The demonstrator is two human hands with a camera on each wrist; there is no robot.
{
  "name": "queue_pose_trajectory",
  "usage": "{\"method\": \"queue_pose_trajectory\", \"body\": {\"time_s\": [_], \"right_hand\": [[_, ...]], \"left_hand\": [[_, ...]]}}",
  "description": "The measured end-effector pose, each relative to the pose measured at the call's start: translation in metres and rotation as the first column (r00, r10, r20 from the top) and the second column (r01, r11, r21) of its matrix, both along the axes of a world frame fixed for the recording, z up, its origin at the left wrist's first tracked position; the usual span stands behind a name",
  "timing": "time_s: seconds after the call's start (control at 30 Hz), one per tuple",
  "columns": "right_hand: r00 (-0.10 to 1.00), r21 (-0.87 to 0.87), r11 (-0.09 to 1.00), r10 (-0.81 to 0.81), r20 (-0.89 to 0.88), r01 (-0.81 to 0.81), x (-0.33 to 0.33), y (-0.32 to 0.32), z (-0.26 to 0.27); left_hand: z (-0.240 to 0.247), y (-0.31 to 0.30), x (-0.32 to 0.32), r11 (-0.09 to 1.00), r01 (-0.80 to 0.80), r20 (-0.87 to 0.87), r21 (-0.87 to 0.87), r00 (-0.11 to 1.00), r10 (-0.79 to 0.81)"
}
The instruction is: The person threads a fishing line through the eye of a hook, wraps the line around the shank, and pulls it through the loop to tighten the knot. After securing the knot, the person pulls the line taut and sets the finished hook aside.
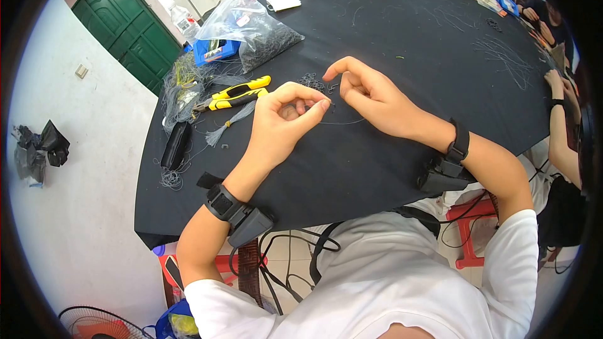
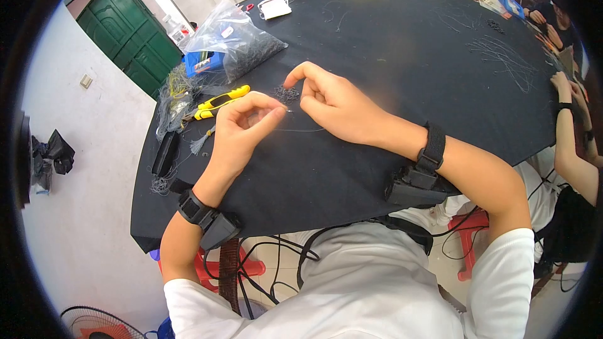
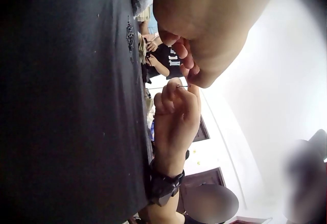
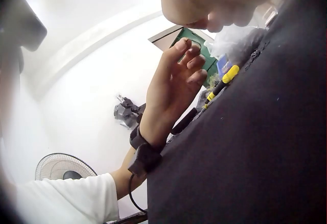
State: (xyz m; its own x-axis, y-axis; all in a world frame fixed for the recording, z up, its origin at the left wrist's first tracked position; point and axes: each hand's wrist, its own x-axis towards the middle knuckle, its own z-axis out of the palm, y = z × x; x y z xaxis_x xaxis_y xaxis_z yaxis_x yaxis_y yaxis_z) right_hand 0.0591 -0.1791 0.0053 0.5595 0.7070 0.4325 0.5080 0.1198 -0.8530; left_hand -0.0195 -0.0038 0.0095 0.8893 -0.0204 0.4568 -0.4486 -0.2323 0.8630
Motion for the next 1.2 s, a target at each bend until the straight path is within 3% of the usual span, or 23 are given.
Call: {"method": "queue_pose_trajectory", "body": {"time_s": [0.3,0.6,0.8,1.2], "right_hand": [[0.998,-0.077,0.995,0.060,-0.029,-0.062,-0.0002,-0.0018,0.0002],[0.973,-0.089,0.989,0.100,-0.208,-0.121,0.0043,-0.0021,-0.0034],[0.948,-0.014,0.987,0.152,-0.281,-0.163,-0.0002,-0.0013,-0.0006],[0.964,-0.057,0.983,0.158,-0.215,-0.174,0.0007,-0.0013,-0.0025]], "left_hand": [[-0.0005,0.0018,-0.0004,0.999,0.036,-0.012,0.007,0.999,-0.035],[0.0038,0.0010,-0.0032,0.980,0.108,0.049,0.167,0.992,-0.118],[0.0067,-0.0009,-0.0061,0.989,0.135,-0.112,0.056,0.985,-0.129],[0.0026,-0.0005,-0.0029,0.990,0.140,-0.110,0.014,0.984,-0.138]]}}
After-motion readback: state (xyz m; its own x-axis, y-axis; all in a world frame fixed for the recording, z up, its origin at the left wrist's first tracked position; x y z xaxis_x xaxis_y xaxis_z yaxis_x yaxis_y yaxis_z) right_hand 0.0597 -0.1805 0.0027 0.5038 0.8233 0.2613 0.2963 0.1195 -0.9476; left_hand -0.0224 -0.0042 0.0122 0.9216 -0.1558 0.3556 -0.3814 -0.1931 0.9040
